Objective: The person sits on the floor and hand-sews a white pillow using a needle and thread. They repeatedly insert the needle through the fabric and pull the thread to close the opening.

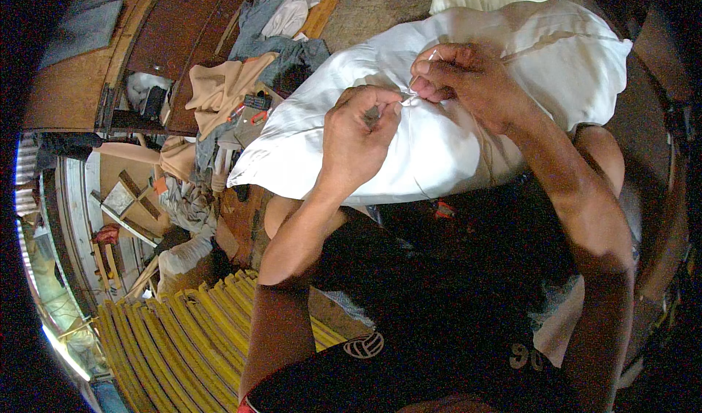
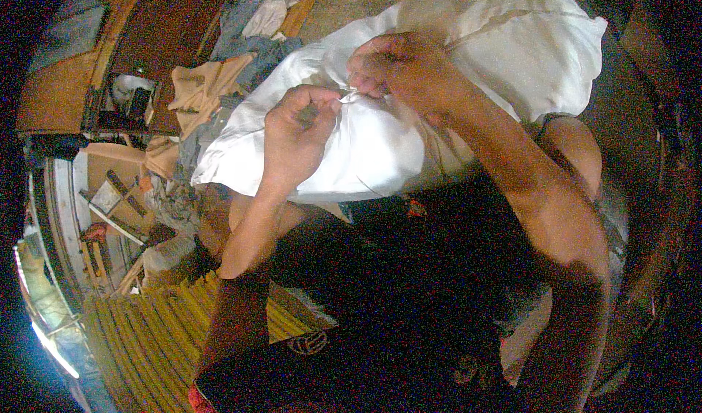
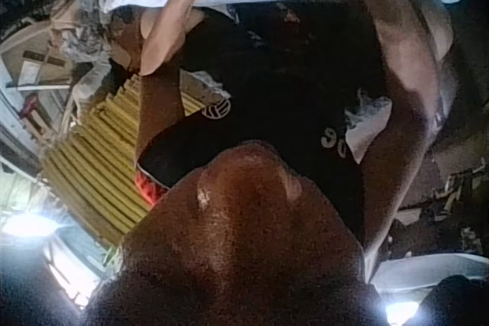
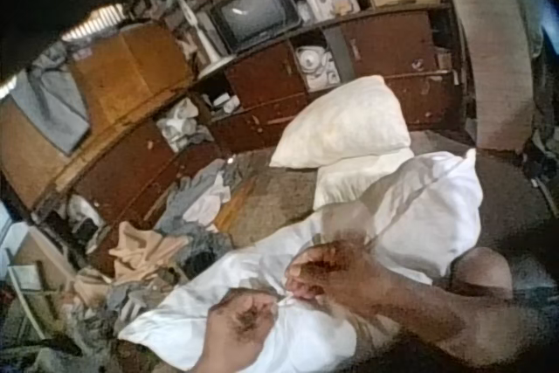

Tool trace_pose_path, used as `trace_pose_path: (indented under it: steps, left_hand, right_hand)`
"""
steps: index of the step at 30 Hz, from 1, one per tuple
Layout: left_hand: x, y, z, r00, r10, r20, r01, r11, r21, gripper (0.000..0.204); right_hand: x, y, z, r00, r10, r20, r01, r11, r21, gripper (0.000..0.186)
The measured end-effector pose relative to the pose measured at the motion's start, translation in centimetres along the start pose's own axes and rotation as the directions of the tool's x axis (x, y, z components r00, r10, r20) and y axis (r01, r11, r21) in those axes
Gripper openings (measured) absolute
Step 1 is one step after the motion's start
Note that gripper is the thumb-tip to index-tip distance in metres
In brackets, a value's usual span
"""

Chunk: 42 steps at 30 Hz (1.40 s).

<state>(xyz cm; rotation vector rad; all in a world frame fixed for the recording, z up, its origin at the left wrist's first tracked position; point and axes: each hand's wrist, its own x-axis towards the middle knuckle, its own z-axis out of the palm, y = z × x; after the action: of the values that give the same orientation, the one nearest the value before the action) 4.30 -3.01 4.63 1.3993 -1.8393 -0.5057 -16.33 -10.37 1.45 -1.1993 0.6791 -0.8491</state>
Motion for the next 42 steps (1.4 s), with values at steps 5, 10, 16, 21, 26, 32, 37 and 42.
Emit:
trace_pose_path:
  steps: [5, 10, 16, 21, 26, 32, 37, 42]
  left_hand:
    - [0.1, -0.6, 0.4, 1.0, -0.017, -0.009, 0.017, 0.999, -0.034, 0.009]
    - [0.2, -0.5, 0.5, 1.0, -0.011, -0.028, 0.01, 0.999, -0.035, 0.007]
    - [0.5, 0.6, -0.8, 0.997, -0.037, 0.069, 0.029, 0.992, 0.123, 0.008]
    - [0.3, 0.6, -1.0, 0.997, -0.044, 0.06, 0.038, 0.994, 0.099, 0.01]
    - [0.3, 0.5, -0.9, 0.997, -0.043, 0.058, 0.04, 0.998, 0.054, 0.008]
    - [0.4, 0.0, -0.6, 0.999, -0.022, 0.042, 0.021, 0.999, 0.036, 0.008]
    - [0.4, -0.4, 0.2, 0.999, 0.036, 0.014, -0.037, 0.998, 0.057, 0.007]
    - [0.5, -0.5, 0.9, 0.971, 0.231, -0.065, -0.216, 0.958, 0.189, 0.008]
  right_hand:
    - [0.4, -0.4, -0.5, 1.0, -0.003, 0.028, 0.004, 1.0, -0.005, 0.025]
    - [1.0, -0.9, -0.7, 0.998, 0.003, 0.059, 0.003, 0.995, -0.103, 0.026]
    - [0.1, -0.2, 0.4, 0.987, -0.159, 0.003, 0.155, 0.962, -0.226, 0.03]
    - [0.1, 0.0, 0.5, 0.985, -0.173, 0.019, 0.174, 0.965, -0.197, 0.031]
    - [0.0, -0.2, 0.7, 0.99, -0.136, -0.034, 0.127, 0.974, -0.187, 0.03]
    - [0.1, -0.5, 0.9, 0.995, -0.055, -0.081, 0.043, 0.989, -0.139, 0.026]
    - [0.2, -0.7, 0.9, 0.996, -0.009, -0.093, 0.001, 0.997, -0.079, 0.025]
    - [0.6, -1.1, 0.9, 0.992, -0.064, -0.112, 0.036, 0.97, -0.242, 0.023]
